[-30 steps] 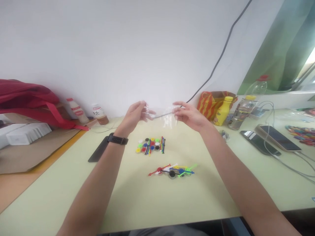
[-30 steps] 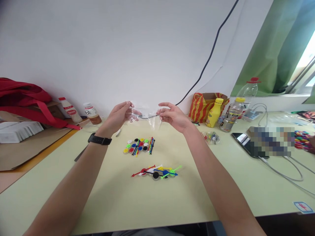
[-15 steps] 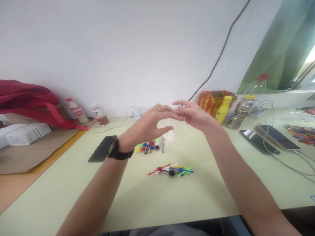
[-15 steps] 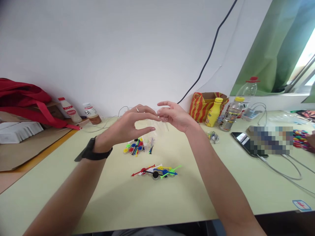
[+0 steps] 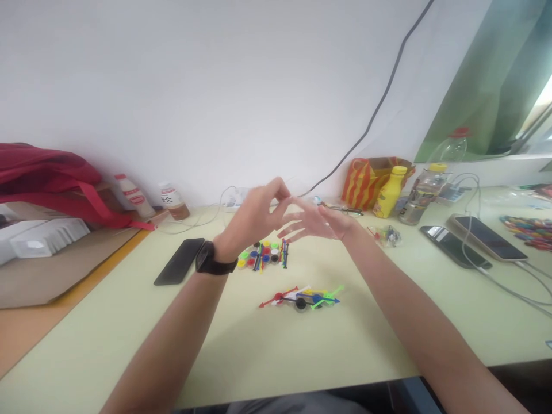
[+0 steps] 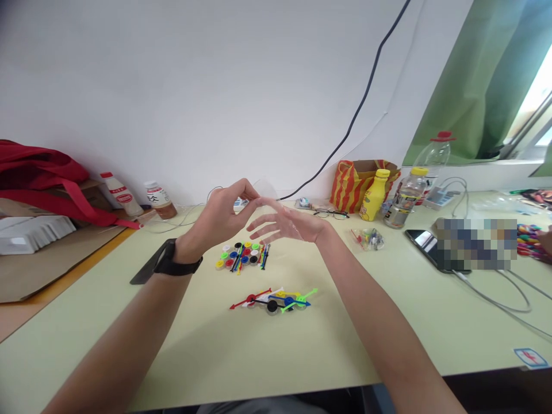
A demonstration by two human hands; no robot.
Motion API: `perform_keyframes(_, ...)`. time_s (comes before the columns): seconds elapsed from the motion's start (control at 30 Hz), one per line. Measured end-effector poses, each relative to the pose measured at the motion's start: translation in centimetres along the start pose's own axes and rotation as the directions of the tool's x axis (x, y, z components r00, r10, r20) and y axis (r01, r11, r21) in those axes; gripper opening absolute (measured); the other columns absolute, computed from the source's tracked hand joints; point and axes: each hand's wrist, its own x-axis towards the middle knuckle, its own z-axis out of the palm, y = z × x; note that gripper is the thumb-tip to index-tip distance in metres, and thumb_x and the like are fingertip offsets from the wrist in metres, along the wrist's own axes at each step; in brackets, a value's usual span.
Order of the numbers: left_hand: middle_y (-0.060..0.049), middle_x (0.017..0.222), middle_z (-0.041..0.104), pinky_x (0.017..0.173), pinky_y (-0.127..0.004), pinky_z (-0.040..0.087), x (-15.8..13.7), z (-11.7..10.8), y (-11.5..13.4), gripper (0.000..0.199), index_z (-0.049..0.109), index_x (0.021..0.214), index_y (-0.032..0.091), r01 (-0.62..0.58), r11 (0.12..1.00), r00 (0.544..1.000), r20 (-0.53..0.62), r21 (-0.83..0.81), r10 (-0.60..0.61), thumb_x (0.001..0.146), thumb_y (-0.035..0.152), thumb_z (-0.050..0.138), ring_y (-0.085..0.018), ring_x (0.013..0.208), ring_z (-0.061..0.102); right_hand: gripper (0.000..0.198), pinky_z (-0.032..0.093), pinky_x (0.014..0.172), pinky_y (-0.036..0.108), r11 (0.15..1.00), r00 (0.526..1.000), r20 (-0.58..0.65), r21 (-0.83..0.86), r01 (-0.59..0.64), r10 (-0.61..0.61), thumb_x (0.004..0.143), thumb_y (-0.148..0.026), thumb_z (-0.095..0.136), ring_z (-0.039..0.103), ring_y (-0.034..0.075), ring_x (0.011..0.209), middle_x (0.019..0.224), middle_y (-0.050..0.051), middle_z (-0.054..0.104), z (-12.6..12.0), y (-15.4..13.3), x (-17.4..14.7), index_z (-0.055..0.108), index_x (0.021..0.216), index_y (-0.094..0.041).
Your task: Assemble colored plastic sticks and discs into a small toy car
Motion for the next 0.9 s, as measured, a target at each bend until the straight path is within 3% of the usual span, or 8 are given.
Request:
perform_keyframes(0.13, -0.003, 0.083, 0.07, 0.073, -0.031, 0.051, 0.0, -0.2, -0.6, 0.012, 0.056, 0.089, 0.021, 0.013, 0.989, 1.0, 0.011, -0.15, -0.012, 0.099, 0.027, 0.06, -0.018, 0.077, 0.067, 0.103, 0.047, 0.105, 0.052, 1.0, 1.0, 0.019, 0.022, -0.001, 0.001, 0.072, -0.074, 0.076, 0.066, 0.031, 0.118, 0.132, 0.012, 0.066, -0.8, 1.3, 0.2, 0.033, 0.157, -0.036)
perform_keyframes(0.23, -0.005, 0.084, 0.073, 0.077, -0.033, 0.054, 0.1, -0.7, -0.8, 0.014, 0.058, 0.092, 0.021, 0.066, 0.956, 0.995, 0.088, -0.286, -0.043, 0.099, 0.032, 0.061, -0.02, 0.081, 0.072, 0.096, 0.047, 0.104, 0.051, 1.0, 1.0, 0.005, 0.012, -0.014, 0.014, 0.075, -0.069, 0.075, 0.064, 0.029, 0.115, 0.13, 0.011, 0.066, -1.5, 1.5, -0.2, 0.035, 0.156, -0.034)
perform_keyframes(0.43, -0.005, 0.088, 0.077, 0.083, -0.034, 0.056, 0.1, -1.3, -1.1, 0.02, 0.071, 0.102, 0.021, 0.103, 0.952, 0.977, 0.209, -0.287, -0.042, 0.098, 0.039, 0.064, -0.02, 0.083, 0.073, 0.092, 0.046, 0.106, 0.051, 0.999, 0.999, -0.002, -0.006, -0.042, 0.042, 0.078, -0.068, 0.072, 0.063, 0.029, 0.117, 0.131, 0.012, 0.066, -2.3, 1.5, -1.1, 0.038, 0.156, -0.033)
perform_keyframes(0.6, -0.008, 0.099, 0.077, 0.094, -0.038, 0.056, 0.2, -1.4, -1.2, 0.017, 0.073, 0.089, 0.02, 0.13, 0.898, 0.971, 0.239, -0.421, -0.028, 0.096, 0.034, 0.065, -0.023, 0.1, 0.073, 0.094, 0.046, 0.106, 0.053, 0.998, 0.998, -0.011, 0.018, -0.056, 0.057, 0.077, -0.084, 0.061, 0.063, 0.033, 0.124, 0.135, 0.014, 0.066, -2.3, 1.6, -1.2, 0.043, 0.152, -0.03)
perform_keyframes(0.67, -0.008, 0.099, 0.077, 0.095, -0.04, 0.056, 0.1, -1.6, -1.1, 0.016, 0.072, 0.087, 0.02, 0.181, 0.844, 0.957, 0.288, -0.505, -0.033, 0.095, 0.032, 0.064, -0.024, 0.101, 0.072, 0.093, 0.045, 0.107, 0.054, 1.0, 0.994, -0.105, 0.005, -0.01, 0.011, 0.076, -0.089, 0.056, 0.061, 0.034, 0.129, 0.138, 0.014, 0.065, -2.0, 1.0, -1.0, 0.05, 0.146, -0.028)
perform_keyframes(0.77, -0.008, 0.093, 0.076, 0.093, -0.042, 0.057, 0.1, -1.9, -0.9, 0.015, 0.071, 0.084, 0.02, 0.253, 0.774, 0.927, 0.374, -0.581, -0.022, 0.094, 0.029, 0.064, -0.025, 0.096, 0.072, 0.077, 0.045, 0.11, 0.05, 0.981, 0.946, -0.275, -0.135, 0.138, -0.171, 0.078, -0.079, 0.065, 0.052, 0.031, 0.14, 0.147, 0.01, 0.06, -1.2, -0.7, -0.8, 0.058, 0.139, -0.032)
perform_keyframes(0.83, -0.007, 0.086, 0.074, 0.088, -0.041, 0.058, 0.1, -2.0, -0.8, 0.014, 0.071, 0.081, 0.02, 0.291, 0.755, 0.904, 0.426, -0.588, -0.016, 0.092, 0.028, 0.066, -0.024, 0.088, 0.072, 0.069, 0.043, 0.113, 0.047, 0.949, 0.927, -0.269, -0.247, 0.196, -0.262, 0.079, -0.069, 0.073, 0.044, 0.029, 0.147, 0.155, 0.006, 0.055, -0.4, -2.2, -0.9, 0.061, 0.137, -0.035)
perform_keyframes(0.9, -0.005, 0.078, 0.072, 0.081, -0.038, 0.058, 0.2, -1.9, -0.8, 0.012, 0.071, 0.079, 0.02, 0.32, 0.748, 0.88, 0.475, -0.581, -0.008, 0.089, 0.026, 0.069, -0.022, 0.08, 0.07, 0.062, 0.041, 0.116, 0.046, 0.924, 0.944, -0.187, -0.326, 0.201, -0.272, 0.079, -0.062, 0.079, 0.04, 0.029, 0.15, 0.158, 0.004, 0.051, 0.4, -3.5, -1.2, 0.065, 0.134, -0.035)
